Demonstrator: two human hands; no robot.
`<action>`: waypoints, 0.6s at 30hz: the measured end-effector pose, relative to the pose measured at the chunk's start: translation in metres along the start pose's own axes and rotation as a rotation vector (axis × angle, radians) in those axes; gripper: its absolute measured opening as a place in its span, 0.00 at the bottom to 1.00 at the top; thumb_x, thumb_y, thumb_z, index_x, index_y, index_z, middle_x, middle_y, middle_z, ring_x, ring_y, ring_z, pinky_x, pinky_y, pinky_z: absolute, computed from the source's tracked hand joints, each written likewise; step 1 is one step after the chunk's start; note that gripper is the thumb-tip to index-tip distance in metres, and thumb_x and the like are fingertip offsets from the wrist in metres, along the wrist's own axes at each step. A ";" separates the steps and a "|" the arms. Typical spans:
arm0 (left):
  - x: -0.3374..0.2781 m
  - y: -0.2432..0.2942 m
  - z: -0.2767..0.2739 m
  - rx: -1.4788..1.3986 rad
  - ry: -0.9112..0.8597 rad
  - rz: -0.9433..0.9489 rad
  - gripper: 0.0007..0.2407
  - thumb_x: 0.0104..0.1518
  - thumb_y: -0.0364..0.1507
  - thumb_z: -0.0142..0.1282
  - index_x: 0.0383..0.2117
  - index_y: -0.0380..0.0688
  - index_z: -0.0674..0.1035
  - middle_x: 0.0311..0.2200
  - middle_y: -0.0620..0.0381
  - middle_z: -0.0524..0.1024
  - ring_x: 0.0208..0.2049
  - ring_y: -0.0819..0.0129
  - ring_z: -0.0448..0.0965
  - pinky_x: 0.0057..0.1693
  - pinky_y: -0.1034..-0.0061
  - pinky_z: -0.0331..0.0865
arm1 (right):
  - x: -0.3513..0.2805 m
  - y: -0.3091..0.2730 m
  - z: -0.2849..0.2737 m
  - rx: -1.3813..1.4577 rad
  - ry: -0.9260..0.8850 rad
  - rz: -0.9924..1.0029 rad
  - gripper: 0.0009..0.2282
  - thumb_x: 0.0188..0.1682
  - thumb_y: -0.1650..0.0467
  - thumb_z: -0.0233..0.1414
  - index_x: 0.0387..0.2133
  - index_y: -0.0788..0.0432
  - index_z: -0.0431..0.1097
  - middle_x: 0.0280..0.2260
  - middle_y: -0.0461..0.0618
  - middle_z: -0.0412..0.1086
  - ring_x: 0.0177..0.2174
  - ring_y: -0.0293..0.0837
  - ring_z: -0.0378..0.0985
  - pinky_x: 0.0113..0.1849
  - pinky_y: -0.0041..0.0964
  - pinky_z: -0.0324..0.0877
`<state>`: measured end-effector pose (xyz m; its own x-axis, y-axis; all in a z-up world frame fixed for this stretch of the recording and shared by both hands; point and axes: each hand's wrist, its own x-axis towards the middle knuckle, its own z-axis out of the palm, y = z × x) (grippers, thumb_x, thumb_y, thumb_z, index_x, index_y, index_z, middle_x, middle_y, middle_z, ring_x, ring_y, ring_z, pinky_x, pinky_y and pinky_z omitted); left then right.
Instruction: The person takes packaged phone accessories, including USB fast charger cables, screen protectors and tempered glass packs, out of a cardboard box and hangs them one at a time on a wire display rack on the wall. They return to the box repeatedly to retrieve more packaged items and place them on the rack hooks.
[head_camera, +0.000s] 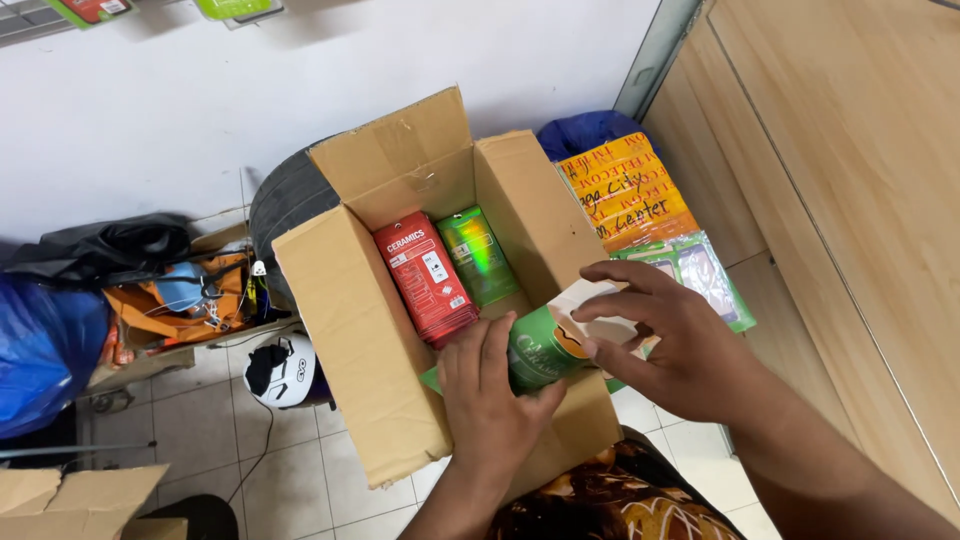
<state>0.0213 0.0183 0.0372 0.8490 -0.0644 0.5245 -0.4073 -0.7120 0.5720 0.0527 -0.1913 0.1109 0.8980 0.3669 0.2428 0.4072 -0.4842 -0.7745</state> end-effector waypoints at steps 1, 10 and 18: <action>0.000 0.002 0.003 0.006 0.002 -0.002 0.36 0.34 0.34 0.75 0.55 0.43 0.71 0.49 0.46 0.70 0.49 0.46 0.72 0.55 0.51 0.64 | 0.003 0.005 -0.004 0.005 -0.003 -0.004 0.10 0.46 0.71 0.60 0.41 0.61 0.76 0.55 0.60 0.68 0.42 0.49 0.81 0.31 0.32 0.79; -0.009 0.022 0.014 0.206 0.003 0.085 0.35 0.38 0.34 0.74 0.57 0.41 0.71 0.50 0.47 0.69 0.50 0.47 0.71 0.57 0.50 0.63 | 0.013 0.035 -0.020 0.376 -0.469 0.349 0.10 0.49 0.69 0.57 0.37 0.64 0.79 0.48 0.56 0.74 0.32 0.43 0.84 0.31 0.34 0.81; 0.001 0.038 0.008 0.303 -0.128 -0.151 0.43 0.34 0.46 0.77 0.56 0.37 0.67 0.46 0.43 0.72 0.44 0.43 0.73 0.49 0.52 0.67 | -0.013 0.072 -0.026 0.206 0.038 0.001 0.03 0.58 0.73 0.50 0.38 0.62 0.68 0.43 0.50 0.73 0.38 0.37 0.77 0.40 0.28 0.73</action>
<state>0.0096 -0.0140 0.0547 0.9349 -0.0160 0.3545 -0.1722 -0.8939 0.4138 0.0751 -0.2515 0.0673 0.9056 0.3343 0.2610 0.3672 -0.3103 -0.8769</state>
